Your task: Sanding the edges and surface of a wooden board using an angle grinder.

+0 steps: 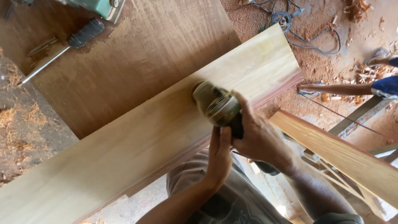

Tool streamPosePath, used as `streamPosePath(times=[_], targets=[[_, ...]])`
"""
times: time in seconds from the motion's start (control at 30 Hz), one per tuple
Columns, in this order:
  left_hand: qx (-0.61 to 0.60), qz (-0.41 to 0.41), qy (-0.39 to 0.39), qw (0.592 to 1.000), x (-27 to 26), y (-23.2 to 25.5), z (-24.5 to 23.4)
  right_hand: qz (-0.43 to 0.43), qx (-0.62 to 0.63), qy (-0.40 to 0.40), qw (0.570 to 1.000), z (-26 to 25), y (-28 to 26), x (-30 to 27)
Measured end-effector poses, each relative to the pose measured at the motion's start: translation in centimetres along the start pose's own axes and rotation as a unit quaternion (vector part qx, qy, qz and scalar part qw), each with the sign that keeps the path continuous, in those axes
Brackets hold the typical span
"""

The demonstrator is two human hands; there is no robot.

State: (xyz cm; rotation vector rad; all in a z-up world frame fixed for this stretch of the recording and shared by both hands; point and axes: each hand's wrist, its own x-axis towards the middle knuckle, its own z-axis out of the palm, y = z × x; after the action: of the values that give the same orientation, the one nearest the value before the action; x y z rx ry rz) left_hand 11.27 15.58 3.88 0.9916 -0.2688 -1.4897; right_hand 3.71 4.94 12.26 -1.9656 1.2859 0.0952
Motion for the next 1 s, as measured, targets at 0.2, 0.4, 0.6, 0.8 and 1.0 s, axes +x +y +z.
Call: streamPosePath(times=[0.2,0.4,0.6,0.8,1.0], targets=[[-0.086,-0.020,-0.034,0.996,5.5,-5.2,4.6,-0.012,0.021,0.069,0.997,-3.7,6.0,1.0],[0.030,-0.030,-0.064,0.997,9.5,-5.2,9.3,-0.056,0.014,0.113,0.992,-6.9,12.6,1.9],[0.043,-0.015,-0.103,0.994,12.5,-6.6,12.2,0.003,0.010,0.141,0.990,-9.2,17.1,2.2],[0.107,-0.024,-0.099,0.989,14.2,-7.2,14.3,-0.065,0.015,0.167,0.984,-10.1,21.3,2.3],[0.149,-0.080,-0.116,0.979,14.3,-7.2,15.0,0.011,-0.006,0.174,0.985,-10.9,19.6,1.1]])
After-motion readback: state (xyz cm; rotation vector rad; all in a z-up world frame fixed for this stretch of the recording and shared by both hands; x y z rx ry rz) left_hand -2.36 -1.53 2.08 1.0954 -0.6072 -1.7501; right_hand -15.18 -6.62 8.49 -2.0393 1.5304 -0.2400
